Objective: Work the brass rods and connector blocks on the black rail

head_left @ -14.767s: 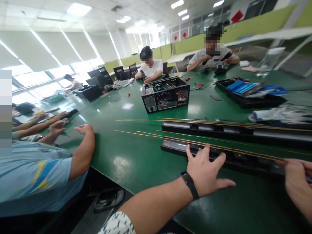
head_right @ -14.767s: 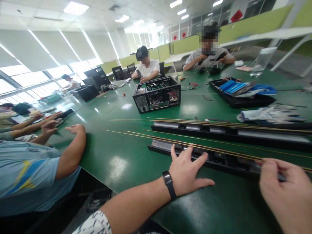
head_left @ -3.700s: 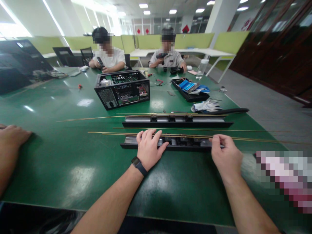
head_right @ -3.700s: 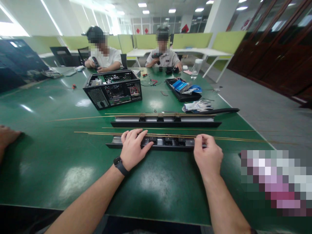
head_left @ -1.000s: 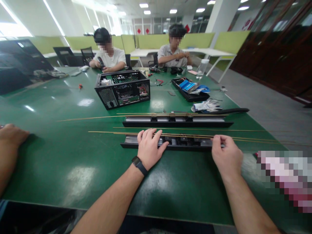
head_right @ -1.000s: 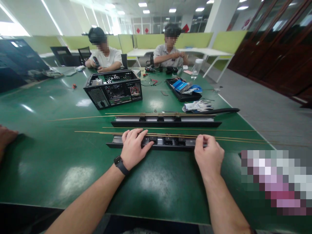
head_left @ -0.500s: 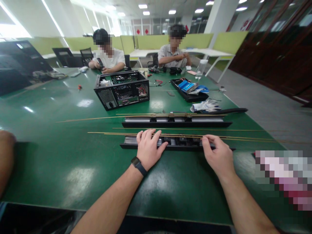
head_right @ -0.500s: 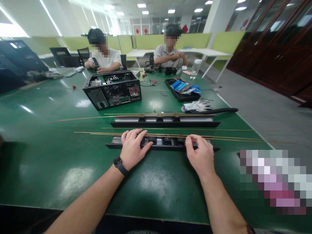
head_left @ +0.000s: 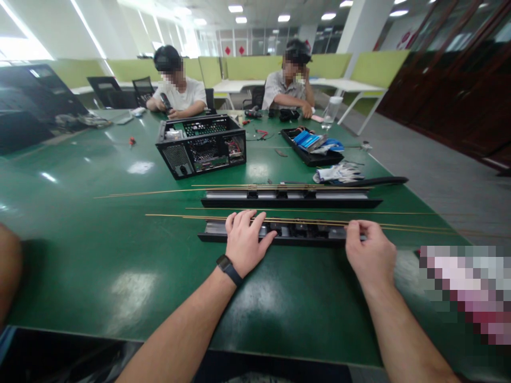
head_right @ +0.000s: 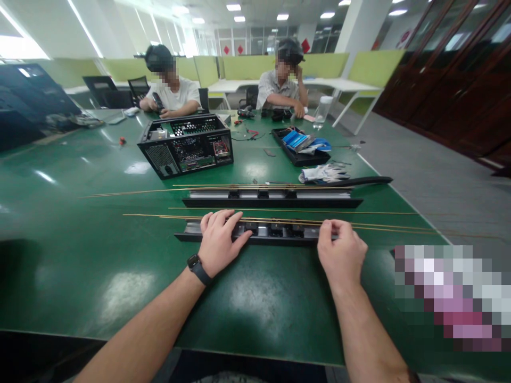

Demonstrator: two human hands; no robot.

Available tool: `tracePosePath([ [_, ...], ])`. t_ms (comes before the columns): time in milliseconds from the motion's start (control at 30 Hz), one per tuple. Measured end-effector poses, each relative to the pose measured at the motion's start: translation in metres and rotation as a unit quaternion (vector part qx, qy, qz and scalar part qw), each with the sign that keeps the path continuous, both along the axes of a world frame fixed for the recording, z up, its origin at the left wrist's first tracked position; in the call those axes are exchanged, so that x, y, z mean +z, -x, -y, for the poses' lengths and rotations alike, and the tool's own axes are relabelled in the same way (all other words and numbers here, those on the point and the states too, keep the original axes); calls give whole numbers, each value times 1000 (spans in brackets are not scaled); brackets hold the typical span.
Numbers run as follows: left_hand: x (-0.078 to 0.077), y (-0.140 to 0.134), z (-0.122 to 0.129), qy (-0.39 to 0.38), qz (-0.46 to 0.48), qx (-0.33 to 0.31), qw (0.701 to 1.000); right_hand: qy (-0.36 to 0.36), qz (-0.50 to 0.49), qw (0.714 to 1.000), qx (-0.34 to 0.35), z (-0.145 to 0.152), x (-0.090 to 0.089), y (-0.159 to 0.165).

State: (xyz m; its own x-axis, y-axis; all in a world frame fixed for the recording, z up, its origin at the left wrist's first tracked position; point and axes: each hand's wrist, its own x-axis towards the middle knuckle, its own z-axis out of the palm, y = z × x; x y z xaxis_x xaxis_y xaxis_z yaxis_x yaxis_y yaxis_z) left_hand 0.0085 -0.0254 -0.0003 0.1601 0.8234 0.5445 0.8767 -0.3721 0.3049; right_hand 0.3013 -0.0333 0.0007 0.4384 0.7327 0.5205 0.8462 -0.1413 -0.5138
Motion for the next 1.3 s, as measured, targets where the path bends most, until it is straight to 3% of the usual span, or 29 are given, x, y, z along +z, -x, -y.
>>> tracePosePath([
  [700, 2, -1, 1, 1, -5, 1, 1000, 5, 7, 999, -31, 0, 2, -1],
  [900, 2, 0, 1, 2, -4, 5, 1000, 16, 13, 1000, -11, 3, 3, 1],
  [1167, 2, -1, 1, 4, -6, 3, 1000, 4, -7, 996, 91, 6, 5, 14],
  [1300, 2, -1, 1, 3, -7, 1, 1000, -5, -22, 997, 70, 5, 5, 11],
])
